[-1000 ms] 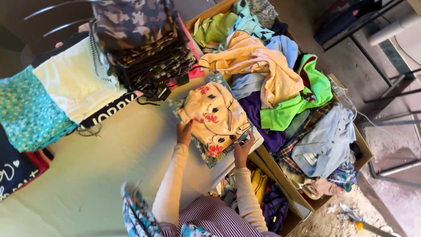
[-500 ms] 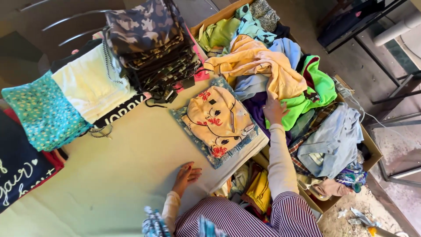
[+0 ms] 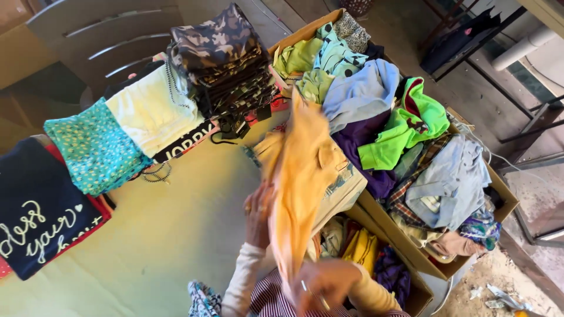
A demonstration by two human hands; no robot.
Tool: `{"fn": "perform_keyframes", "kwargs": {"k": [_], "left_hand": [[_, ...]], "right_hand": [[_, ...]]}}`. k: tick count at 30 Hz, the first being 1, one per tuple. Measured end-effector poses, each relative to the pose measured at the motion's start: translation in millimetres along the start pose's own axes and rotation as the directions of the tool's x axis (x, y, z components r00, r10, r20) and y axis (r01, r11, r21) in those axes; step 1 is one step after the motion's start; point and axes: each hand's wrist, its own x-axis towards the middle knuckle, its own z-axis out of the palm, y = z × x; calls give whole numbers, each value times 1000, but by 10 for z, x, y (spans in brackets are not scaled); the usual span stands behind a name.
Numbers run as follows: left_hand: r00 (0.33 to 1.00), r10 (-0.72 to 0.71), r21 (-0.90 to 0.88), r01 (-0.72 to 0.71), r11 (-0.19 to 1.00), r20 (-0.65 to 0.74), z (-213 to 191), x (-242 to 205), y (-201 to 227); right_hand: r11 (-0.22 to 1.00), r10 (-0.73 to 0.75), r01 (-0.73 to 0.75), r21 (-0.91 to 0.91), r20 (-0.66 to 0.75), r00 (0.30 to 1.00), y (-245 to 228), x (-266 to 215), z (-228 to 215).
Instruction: Folding various items of clothing on a table.
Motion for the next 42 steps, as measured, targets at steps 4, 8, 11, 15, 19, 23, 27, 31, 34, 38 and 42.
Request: {"fn": "perform_keyframes", "kwargs": {"k": [4, 8, 11, 15, 19, 23, 27, 31, 34, 38, 42], "left_hand": [[984, 47, 18, -50, 999, 170, 60, -108, -589], [967, -167, 270, 111, 957, 195, -384, -425, -1299], [979, -150, 158, 171, 972, -136, -1536, -601, -1056], [912, -191, 326, 317, 891, -363, -2989, -1223, -1049], [919, -137, 543, 334, 770, -370, -4063, -1767, -1267], [950, -153, 853, 313, 418, -273, -4796, -1754, -1409], [921, 70, 729, 255, 635, -384, -5343, -1579, -1088], [888, 178, 607, 133, 784, -425, -5404, -1697, -235], [904, 52, 486, 179, 856, -424, -5242, -2198, -289], [890, -361, 462, 453, 762, -277, -4597, -3285, -1329], [703, -701, 530, 642, 554, -119, -3946, -4394, -2008]], "right_hand": [[998, -66, 64, 26, 73, 995, -161, -108, 397], [973, -221, 231, 5, -269, 937, -491, 15, 733], [916, -320, 402, 12, -583, 747, -523, 183, 1138], [946, -317, 192, -261, -867, 385, -501, 228, 1398], [734, -64, -498, -461, -778, 625, -237, 655, 579], [549, -307, -516, -657, -733, 607, 886, 1193, -280], [343, -532, -609, -715, -682, 501, 540, 1662, -534], [282, -717, -552, -785, -555, 423, 178, 1671, -165], [374, -614, -638, -673, -695, 374, 435, 1345, 81], [375, -376, -717, -587, -803, 461, 1482, 958, 492], [191, -44, -858, -477, -877, 478, 2785, 473, 1048]]}}
